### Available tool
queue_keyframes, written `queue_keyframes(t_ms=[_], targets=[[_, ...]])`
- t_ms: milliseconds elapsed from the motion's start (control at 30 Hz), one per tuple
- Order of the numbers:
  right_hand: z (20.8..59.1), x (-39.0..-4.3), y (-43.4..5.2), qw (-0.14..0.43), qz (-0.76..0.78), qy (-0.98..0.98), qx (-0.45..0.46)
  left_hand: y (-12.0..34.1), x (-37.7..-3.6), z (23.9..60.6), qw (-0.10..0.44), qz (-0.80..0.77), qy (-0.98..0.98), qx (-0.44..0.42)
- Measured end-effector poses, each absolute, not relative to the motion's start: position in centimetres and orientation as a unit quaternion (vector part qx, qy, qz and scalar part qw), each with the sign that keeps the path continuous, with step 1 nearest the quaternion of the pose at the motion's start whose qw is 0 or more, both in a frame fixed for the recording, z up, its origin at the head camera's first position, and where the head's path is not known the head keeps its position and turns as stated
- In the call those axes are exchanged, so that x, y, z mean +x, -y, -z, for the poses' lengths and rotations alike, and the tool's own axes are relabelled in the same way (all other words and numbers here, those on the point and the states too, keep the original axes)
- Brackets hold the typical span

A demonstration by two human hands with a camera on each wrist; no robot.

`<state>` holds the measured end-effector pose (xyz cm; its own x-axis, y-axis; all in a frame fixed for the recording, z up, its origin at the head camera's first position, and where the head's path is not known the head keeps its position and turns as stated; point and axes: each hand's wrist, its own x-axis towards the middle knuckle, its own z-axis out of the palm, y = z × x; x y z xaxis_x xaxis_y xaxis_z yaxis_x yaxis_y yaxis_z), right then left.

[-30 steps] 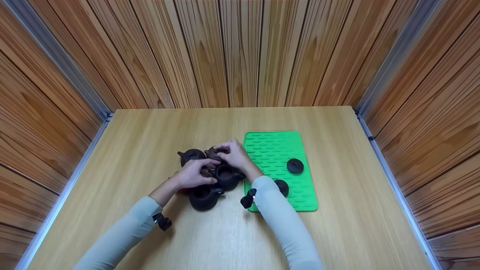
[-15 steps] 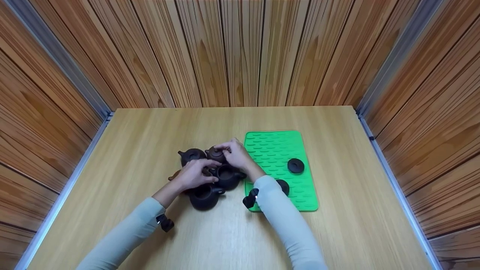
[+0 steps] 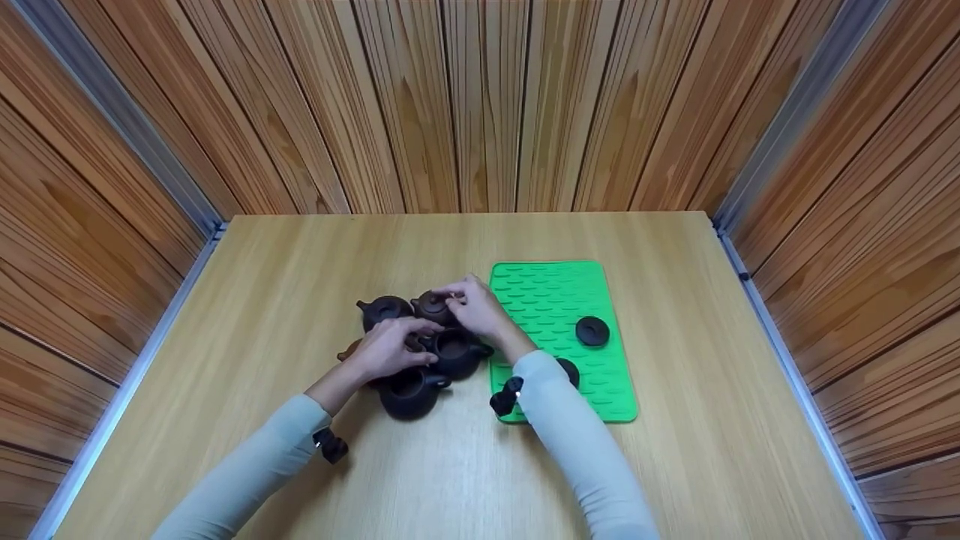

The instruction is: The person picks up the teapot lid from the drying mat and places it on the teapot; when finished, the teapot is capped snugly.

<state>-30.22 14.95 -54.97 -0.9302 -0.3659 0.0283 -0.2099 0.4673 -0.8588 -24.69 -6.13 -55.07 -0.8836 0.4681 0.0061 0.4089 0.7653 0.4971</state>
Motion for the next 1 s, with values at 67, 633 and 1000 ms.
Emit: queue_keyframes(t_ms=[67,633,1000], targets=[[54.7,-30.1,-15.4,0.079,0.490,-0.850,-0.176,6.1,-24.7,55.1,0.058,-0.249,-0.938,0.236],[54.1,-29.7,-19.1,0.070,0.482,-0.849,-0.205,6.1,-25.1,54.6,0.071,-0.269,-0.928,0.248],[53.6,-28.8,-21.7,0.055,0.473,-0.856,-0.203,5.8,-25.1,55.3,0.057,-0.292,-0.923,0.245]])
